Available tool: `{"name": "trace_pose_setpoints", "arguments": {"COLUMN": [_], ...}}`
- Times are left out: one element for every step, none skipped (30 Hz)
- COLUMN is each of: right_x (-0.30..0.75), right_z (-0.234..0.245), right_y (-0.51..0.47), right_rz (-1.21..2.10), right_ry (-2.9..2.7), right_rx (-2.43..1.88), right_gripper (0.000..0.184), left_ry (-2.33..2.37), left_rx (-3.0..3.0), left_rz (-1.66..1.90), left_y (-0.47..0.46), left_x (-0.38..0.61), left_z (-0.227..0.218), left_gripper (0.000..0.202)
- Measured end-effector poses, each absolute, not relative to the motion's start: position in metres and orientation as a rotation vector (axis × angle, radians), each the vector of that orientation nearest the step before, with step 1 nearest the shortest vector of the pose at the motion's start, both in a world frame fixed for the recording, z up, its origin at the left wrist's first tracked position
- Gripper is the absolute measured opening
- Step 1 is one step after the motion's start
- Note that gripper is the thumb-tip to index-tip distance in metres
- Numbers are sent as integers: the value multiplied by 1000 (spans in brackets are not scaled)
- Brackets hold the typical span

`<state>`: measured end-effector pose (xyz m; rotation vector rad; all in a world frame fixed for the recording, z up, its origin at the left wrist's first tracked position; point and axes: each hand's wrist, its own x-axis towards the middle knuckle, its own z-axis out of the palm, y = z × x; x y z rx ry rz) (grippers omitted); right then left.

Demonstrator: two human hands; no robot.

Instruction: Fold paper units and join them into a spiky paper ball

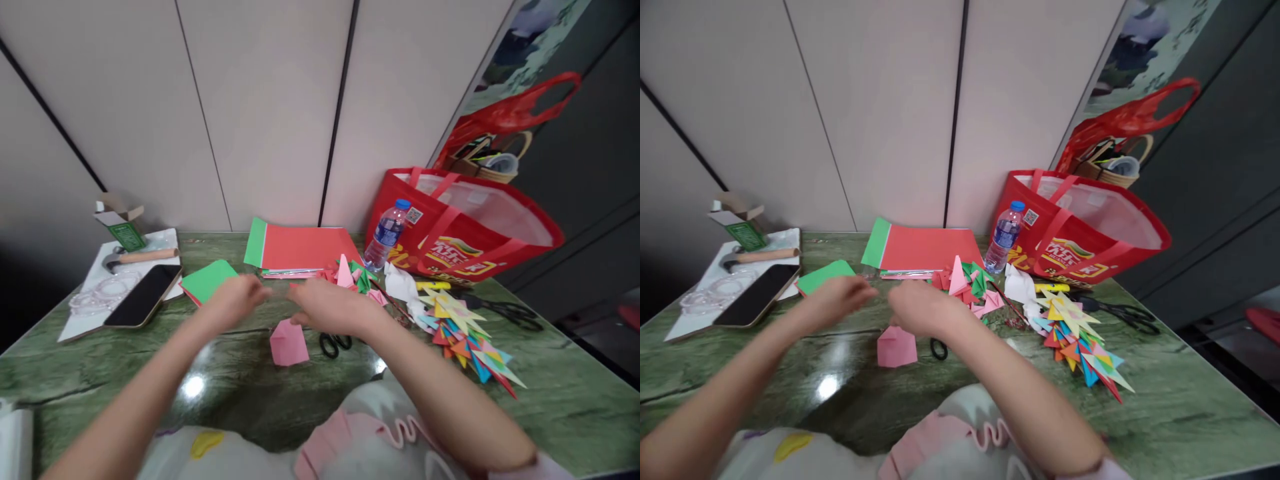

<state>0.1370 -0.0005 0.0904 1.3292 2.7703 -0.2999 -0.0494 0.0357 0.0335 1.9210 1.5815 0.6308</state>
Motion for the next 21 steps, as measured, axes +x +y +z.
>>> {"name": "trace_pose_setpoints", "arguments": {"right_x": [142, 147, 150, 151, 150, 149, 146, 142, 139, 136, 135, 134, 134, 136, 138, 140, 142, 144, 145, 145, 145], "right_z": [93, 94, 91, 86, 77, 66, 54, 41, 28, 17, 7, 0, -6, -9, -12, -13, -15, -16, -17, -19, -20], "right_y": [-12, -22, -29, -34, -36, -36, -35, -31, -28, -23, -19, -16, -13, -11, -9, -7, -6, -5, -4, -4, -3], "right_rz": [-326, -331, -328, -338, -388, -457, -521, -586, -652, -700, -736, -776, -810, -840, -879, -931, -1007, -1112, -1246, -1398, -1552], "right_ry": [2748, 2749, 2753, 2765, 2795, 2822, 2841, 2859, 2862, 2838, 2822, 2846, 2910, 2975, 3040, 3088, 3111, 3113, 3097, 3065, 3027], "right_rx": [1396, 1490, 1583, 1663, 1695, 1726, 1776, 1829, 1881, 1955, 2000, 1998, 1996, 2016, 2043, 2086, 2132, 2160, 2169, 2170, 2161], "right_gripper": [17, 17, 17, 16, 14, 14, 15, 16, 15, 15, 14, 14, 15, 16, 16, 15, 14, 12, 10, 8, 7], "left_ry": [1603, 1625, 1643, 1649, 1653, 1652, 1647, 1640, 1639, 1629, 1615, 1597, 1579, 1558, 1534, 1502, 1453, 1401, 1349, 1311, 1288], "left_rx": [1963, 2004, 2037, 2057, 2069, 2078, 2085, 2089, 2085, 2080, 2074, 2068, 2065, 2058, 2043, 2018, 1972, 1916, 1855, 1794, 1738], "left_rz": [530, 429, 344, 300, 267, 241, 227, 223, 224, 234, 248, 264, 280, 308, 354, 420, 515, 604, 681, 740, 782], "left_y": [34, 33, 31, 30, 29, 28, 28, 28, 29, 29, 30, 30, 30, 29, 29, 28, 27, 25, 24, 22, 21], "left_x": [-39, -30, -20, -13, -7, -4, -2, -2, -3, -5, -8, -10, -12, -13, -14, -14, -14, -13, -12, -10, -8], "left_z": [29, 22, 15, 7, -2, -9, -16, -21, -26, -28, -29, -29, -28, -26, -24, -21, -19, -16, -14, -12, -10], "left_gripper": [24, 22, 21, 19, 18, 17, 17, 19, 20, 20, 19, 18, 18, 18, 20, 22, 25, 27, 28, 28, 28]}}
